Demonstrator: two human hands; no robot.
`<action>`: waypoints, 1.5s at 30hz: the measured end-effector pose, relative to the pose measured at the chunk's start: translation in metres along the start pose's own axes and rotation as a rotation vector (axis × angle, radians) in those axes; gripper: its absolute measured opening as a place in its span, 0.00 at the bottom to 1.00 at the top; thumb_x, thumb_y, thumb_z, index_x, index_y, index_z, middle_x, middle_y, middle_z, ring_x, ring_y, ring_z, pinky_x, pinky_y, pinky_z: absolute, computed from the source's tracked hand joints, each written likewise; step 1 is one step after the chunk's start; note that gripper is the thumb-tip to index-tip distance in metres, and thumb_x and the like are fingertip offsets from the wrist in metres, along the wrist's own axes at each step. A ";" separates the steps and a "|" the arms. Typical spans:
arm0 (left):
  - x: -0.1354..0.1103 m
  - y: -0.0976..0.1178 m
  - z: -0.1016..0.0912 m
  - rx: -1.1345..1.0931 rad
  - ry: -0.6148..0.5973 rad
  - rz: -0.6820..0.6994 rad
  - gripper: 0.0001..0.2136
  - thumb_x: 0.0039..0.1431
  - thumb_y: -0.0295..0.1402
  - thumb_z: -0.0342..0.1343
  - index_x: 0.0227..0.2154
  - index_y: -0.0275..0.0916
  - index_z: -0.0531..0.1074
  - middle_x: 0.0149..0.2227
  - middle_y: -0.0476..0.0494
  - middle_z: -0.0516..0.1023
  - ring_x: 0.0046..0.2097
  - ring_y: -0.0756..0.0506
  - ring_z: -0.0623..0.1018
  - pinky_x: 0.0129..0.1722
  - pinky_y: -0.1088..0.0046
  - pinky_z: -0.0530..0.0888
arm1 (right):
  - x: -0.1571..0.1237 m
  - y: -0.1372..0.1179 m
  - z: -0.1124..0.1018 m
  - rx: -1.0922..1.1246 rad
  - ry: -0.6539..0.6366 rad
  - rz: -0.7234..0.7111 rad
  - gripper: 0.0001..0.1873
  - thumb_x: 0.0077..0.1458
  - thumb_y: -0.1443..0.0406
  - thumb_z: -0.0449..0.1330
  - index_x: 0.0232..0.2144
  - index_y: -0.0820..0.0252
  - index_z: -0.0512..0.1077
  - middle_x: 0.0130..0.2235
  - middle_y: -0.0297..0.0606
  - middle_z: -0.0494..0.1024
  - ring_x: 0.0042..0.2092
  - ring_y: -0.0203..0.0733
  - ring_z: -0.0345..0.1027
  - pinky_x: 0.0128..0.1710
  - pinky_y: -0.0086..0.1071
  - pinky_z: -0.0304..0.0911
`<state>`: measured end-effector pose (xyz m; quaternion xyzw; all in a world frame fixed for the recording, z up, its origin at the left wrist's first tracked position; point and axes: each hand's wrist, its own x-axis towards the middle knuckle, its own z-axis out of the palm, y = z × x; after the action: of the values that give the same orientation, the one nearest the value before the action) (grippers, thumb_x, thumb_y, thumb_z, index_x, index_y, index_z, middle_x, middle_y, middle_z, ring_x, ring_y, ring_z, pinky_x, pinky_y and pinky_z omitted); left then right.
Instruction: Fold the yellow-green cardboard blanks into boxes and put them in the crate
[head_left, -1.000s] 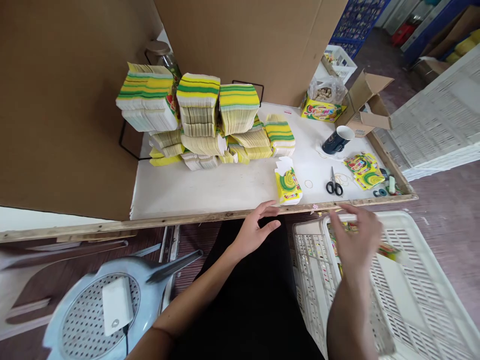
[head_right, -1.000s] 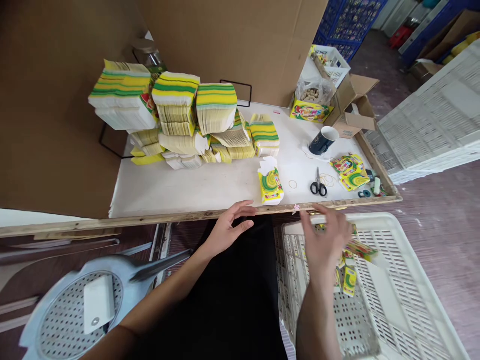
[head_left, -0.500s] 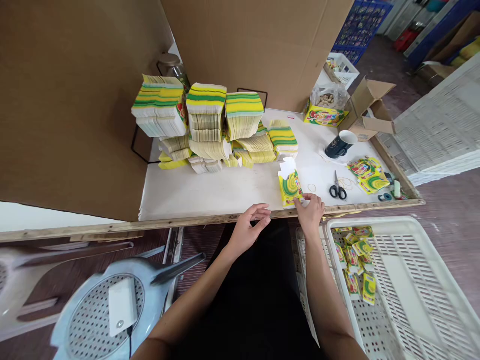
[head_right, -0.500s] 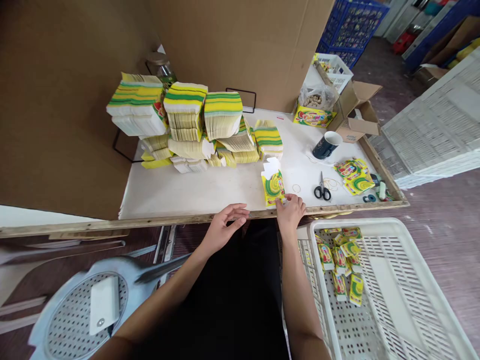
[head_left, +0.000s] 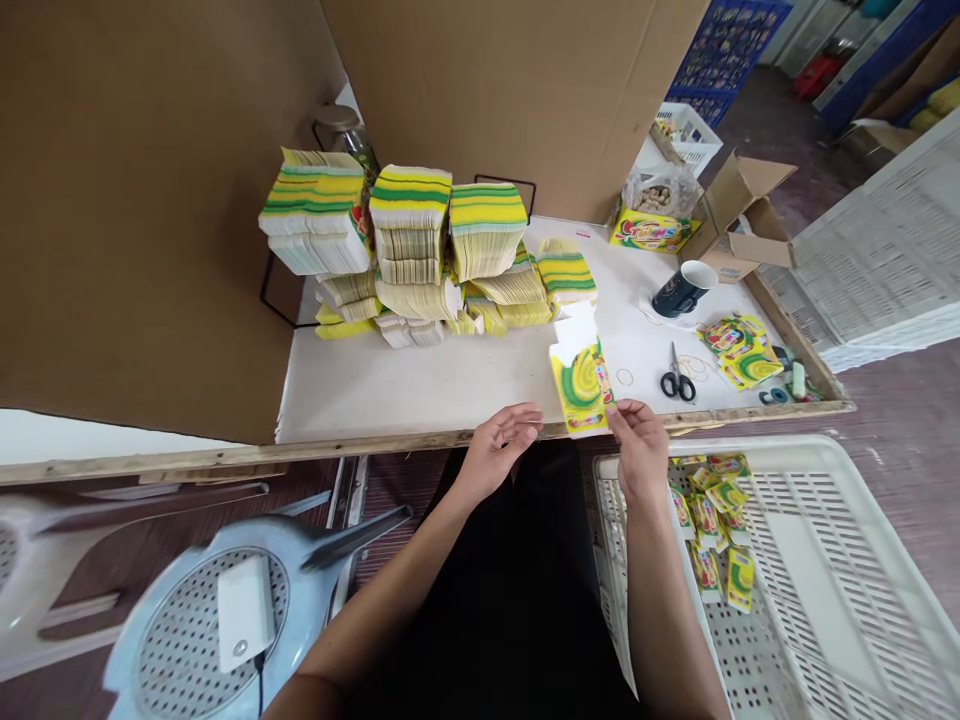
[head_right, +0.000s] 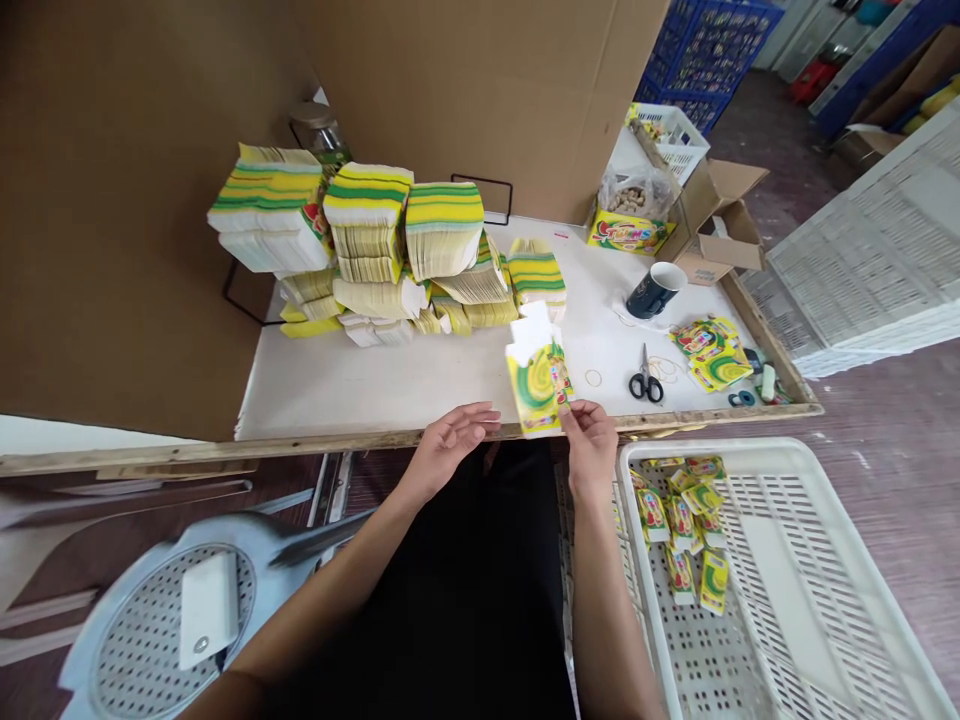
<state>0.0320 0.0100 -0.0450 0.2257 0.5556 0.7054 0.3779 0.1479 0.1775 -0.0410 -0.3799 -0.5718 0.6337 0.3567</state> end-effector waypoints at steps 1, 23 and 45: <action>0.002 0.001 0.001 -0.080 -0.030 0.005 0.23 0.57 0.45 0.61 0.52 0.37 0.72 0.54 0.33 0.77 0.53 0.40 0.77 0.57 0.59 0.71 | -0.011 -0.003 0.002 0.108 -0.050 0.068 0.20 0.40 0.57 0.72 0.32 0.58 0.70 0.33 0.35 0.75 0.34 0.38 0.69 0.37 0.33 0.65; -0.002 0.005 -0.001 -0.345 -0.207 0.014 0.25 0.52 0.48 0.64 0.48 0.37 0.77 0.52 0.33 0.79 0.57 0.34 0.75 0.57 0.59 0.71 | -0.064 0.002 0.030 -0.006 -0.273 0.096 0.16 0.51 0.57 0.69 0.40 0.57 0.76 0.40 0.39 0.80 0.43 0.43 0.72 0.48 0.38 0.67; -0.011 0.015 0.002 -0.007 -0.132 0.027 0.22 0.58 0.37 0.61 0.53 0.41 0.62 0.43 0.42 0.80 0.42 0.45 0.80 0.42 0.71 0.74 | -0.048 -0.011 0.015 -0.267 -0.389 -0.236 0.21 0.61 0.59 0.59 0.56 0.51 0.66 0.41 0.38 0.75 0.35 0.39 0.67 0.34 0.33 0.63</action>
<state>0.0360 0.0017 -0.0294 0.2780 0.5237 0.6961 0.4049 0.1565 0.1289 -0.0256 -0.2254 -0.7485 0.5676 0.2583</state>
